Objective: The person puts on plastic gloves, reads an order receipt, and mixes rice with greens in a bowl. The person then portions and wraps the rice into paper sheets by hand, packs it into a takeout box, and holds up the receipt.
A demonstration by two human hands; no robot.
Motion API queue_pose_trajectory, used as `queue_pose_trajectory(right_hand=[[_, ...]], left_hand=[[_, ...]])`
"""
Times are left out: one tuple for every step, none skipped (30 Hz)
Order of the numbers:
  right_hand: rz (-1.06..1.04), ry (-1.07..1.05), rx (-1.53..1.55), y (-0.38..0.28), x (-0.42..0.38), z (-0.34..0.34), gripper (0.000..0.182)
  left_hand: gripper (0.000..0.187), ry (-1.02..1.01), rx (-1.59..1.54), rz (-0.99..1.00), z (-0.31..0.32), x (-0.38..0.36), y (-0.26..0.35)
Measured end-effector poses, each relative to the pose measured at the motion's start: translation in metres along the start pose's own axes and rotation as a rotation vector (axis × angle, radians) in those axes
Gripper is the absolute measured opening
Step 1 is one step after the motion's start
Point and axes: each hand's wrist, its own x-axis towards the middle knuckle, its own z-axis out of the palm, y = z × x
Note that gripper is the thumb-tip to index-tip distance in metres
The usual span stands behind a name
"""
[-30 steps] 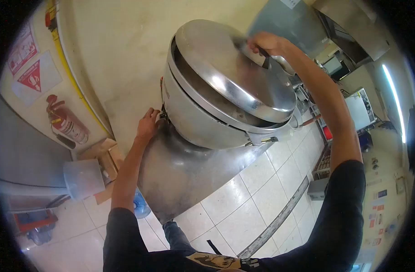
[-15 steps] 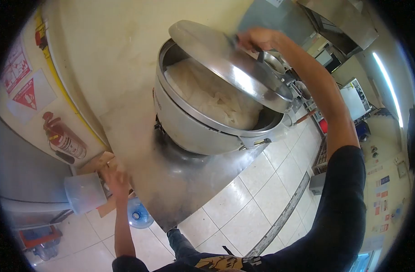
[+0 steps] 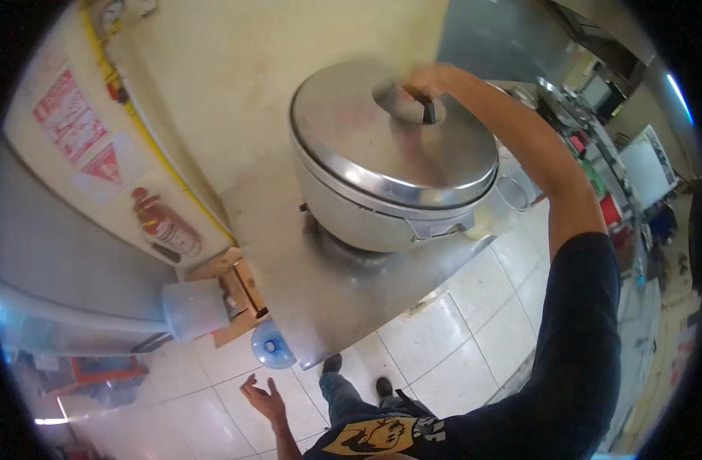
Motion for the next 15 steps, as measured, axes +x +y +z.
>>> queue_pose_trajectory(right_hand=[[-0.037,-0.011,0.001,-0.012,-0.012,0.006,0.027],[-0.018,0.144,-0.039,-0.020,-0.028,0.009,0.026],[0.002,0.295,-0.076,-0.032,-0.048,0.011,0.031],[-0.084,0.317,-0.206,-0.044,-0.067,0.003,0.035],[-0.205,0.365,-0.227,-0.055,-0.088,-0.006,0.040],[-0.325,0.413,-0.255,-0.066,-0.110,-0.015,0.045],[-0.473,0.475,-0.156,-0.066,-0.123,-0.019,0.051],[-0.590,0.503,-0.059,-0.063,-0.108,-0.050,0.058],[-0.615,0.615,-0.083,-0.105,-0.177,-0.021,0.048],[-0.627,0.686,-0.054,-0.126,-0.246,0.013,0.045],[-0.730,0.672,0.015,-0.132,-0.304,0.043,0.047],[-1.091,0.498,0.020,-0.113,-0.270,0.008,0.057],[-1.277,0.465,0.090,-0.103,-0.322,0.048,0.050],[-1.198,0.452,0.023,-0.091,-0.382,0.091,0.048],[-1.293,0.338,0.043,-0.087,-0.401,0.147,0.048]], left_hand=[[0.045,0.012,-0.030,-0.054,-0.008,-0.016,0.005],[0.043,0.075,-0.011,-0.019,-0.014,-0.035,0.002],[0.043,0.111,0.001,-0.033,-0.020,-0.050,0.000],[0.042,0.199,0.065,0.005,-0.029,-0.068,-0.003],[0.042,0.285,0.130,0.035,-0.037,-0.092,-0.003],[0.042,0.311,0.150,-0.004,-0.048,-0.118,0.004],[0.042,0.374,0.109,-0.072,-0.062,-0.141,0.016],[0.041,0.454,0.060,-0.138,-0.072,-0.164,0.026],[0.041,0.508,0.074,-0.188,-0.082,-0.192,0.033],[0.041,0.576,0.086,-0.252,-0.095,-0.228,0.040],[0.041,0.657,0.091,-0.309,-0.106,-0.258,0.044],[0.040,0.705,0.254,-0.339,-0.117,-0.295,0.040],[0.040,0.788,0.276,-0.408,-0.126,-0.328,0.031],[0.040,0.825,0.306,-0.399,-0.130,-0.366,0.018],[0.039,0.892,0.347,-0.426,-0.129,-0.411,0.012]])
